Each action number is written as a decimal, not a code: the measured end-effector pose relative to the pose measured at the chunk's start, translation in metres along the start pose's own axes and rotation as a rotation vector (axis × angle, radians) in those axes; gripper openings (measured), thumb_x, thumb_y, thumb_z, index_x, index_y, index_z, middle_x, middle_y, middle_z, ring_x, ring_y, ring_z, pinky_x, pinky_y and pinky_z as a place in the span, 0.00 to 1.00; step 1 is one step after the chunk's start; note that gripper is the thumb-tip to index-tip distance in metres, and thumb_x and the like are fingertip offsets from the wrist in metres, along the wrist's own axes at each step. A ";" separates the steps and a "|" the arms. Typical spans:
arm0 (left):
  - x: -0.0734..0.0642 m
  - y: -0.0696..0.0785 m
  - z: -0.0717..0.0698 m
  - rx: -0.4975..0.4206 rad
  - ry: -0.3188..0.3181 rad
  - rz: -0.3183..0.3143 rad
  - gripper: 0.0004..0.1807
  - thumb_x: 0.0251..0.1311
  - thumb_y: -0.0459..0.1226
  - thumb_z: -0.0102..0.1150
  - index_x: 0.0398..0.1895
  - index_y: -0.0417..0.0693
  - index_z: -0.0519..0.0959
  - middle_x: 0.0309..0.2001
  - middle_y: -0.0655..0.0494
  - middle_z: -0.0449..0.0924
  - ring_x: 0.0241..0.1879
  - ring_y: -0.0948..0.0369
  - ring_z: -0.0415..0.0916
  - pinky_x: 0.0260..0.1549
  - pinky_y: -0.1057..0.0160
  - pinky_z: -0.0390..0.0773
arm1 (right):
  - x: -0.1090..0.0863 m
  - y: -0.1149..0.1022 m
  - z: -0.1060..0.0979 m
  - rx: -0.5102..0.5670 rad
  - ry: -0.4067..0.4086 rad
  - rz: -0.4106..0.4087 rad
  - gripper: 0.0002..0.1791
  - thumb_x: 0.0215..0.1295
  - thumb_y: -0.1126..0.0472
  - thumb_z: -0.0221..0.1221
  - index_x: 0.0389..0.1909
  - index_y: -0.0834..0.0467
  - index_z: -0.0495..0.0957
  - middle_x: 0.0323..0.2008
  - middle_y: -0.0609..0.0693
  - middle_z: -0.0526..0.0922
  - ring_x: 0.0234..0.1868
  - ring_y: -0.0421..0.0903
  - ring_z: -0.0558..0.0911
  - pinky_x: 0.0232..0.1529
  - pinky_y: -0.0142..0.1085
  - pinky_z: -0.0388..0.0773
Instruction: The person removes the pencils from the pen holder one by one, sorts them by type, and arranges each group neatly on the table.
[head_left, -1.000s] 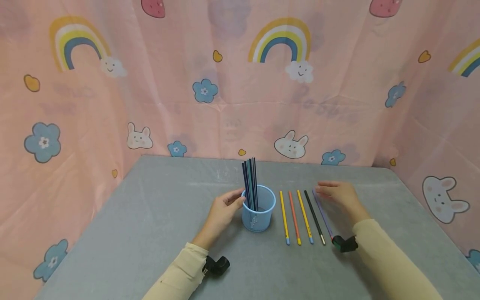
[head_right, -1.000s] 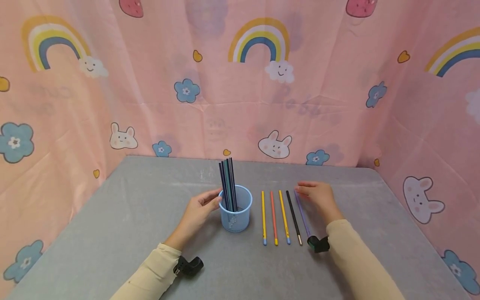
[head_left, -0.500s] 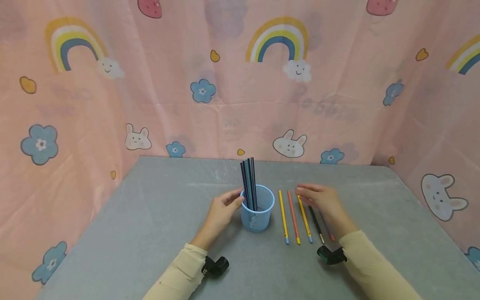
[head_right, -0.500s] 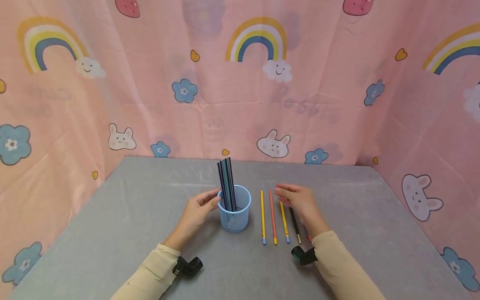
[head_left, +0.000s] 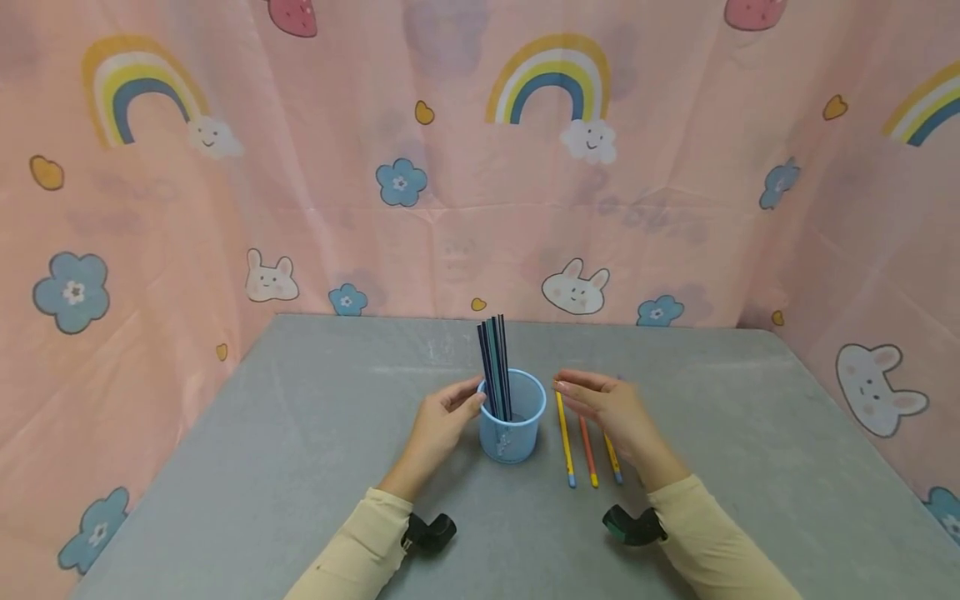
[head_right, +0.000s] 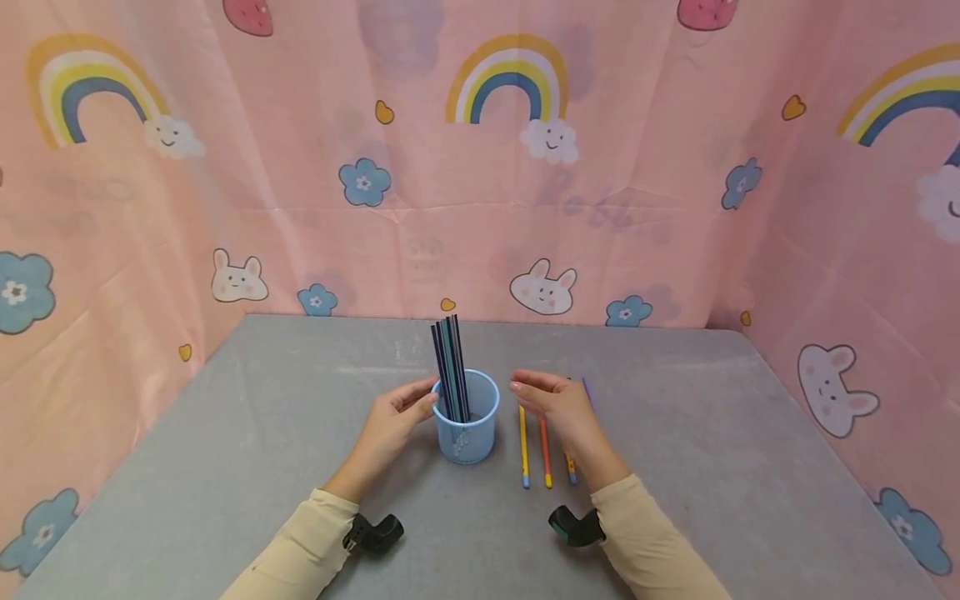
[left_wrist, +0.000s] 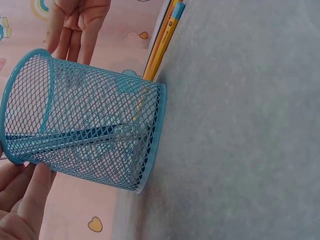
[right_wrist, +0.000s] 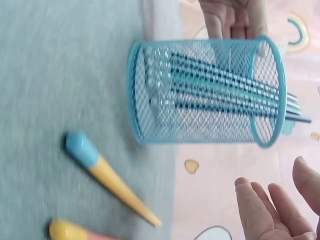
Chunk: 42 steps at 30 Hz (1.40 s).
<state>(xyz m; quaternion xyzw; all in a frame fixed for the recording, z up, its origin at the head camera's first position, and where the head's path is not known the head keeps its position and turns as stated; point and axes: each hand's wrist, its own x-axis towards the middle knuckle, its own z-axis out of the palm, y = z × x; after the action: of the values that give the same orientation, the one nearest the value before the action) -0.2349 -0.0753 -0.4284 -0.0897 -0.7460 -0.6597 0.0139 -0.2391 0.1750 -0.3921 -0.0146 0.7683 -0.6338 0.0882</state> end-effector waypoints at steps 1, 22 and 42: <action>0.000 0.000 0.000 -0.002 0.001 -0.002 0.21 0.70 0.38 0.58 0.62 0.40 0.77 0.61 0.42 0.79 0.60 0.50 0.79 0.56 0.61 0.82 | 0.000 0.000 0.002 0.007 -0.004 0.002 0.29 0.72 0.52 0.58 0.68 0.63 0.70 0.68 0.61 0.73 0.68 0.54 0.75 0.63 0.35 0.76; -0.001 0.005 0.002 0.031 -0.002 -0.004 0.21 0.70 0.38 0.58 0.62 0.39 0.77 0.60 0.42 0.80 0.60 0.49 0.79 0.57 0.58 0.82 | -0.008 0.003 0.030 0.105 0.053 0.011 0.25 0.70 0.61 0.60 0.66 0.64 0.73 0.65 0.60 0.75 0.54 0.39 0.84 0.56 0.30 0.81; 0.026 0.042 0.010 0.235 0.157 0.024 0.27 0.63 0.41 0.66 0.64 0.41 0.74 0.56 0.47 0.82 0.57 0.52 0.80 0.57 0.51 0.81 | -0.006 0.003 0.036 0.100 0.107 0.015 0.23 0.69 0.62 0.62 0.63 0.64 0.76 0.63 0.62 0.78 0.55 0.45 0.84 0.58 0.40 0.80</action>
<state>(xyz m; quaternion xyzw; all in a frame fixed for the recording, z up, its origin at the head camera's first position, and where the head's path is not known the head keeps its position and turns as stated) -0.2535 -0.0577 -0.3848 -0.0445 -0.8137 -0.5724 0.0906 -0.2275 0.1412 -0.4008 0.0295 0.7394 -0.6706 0.0527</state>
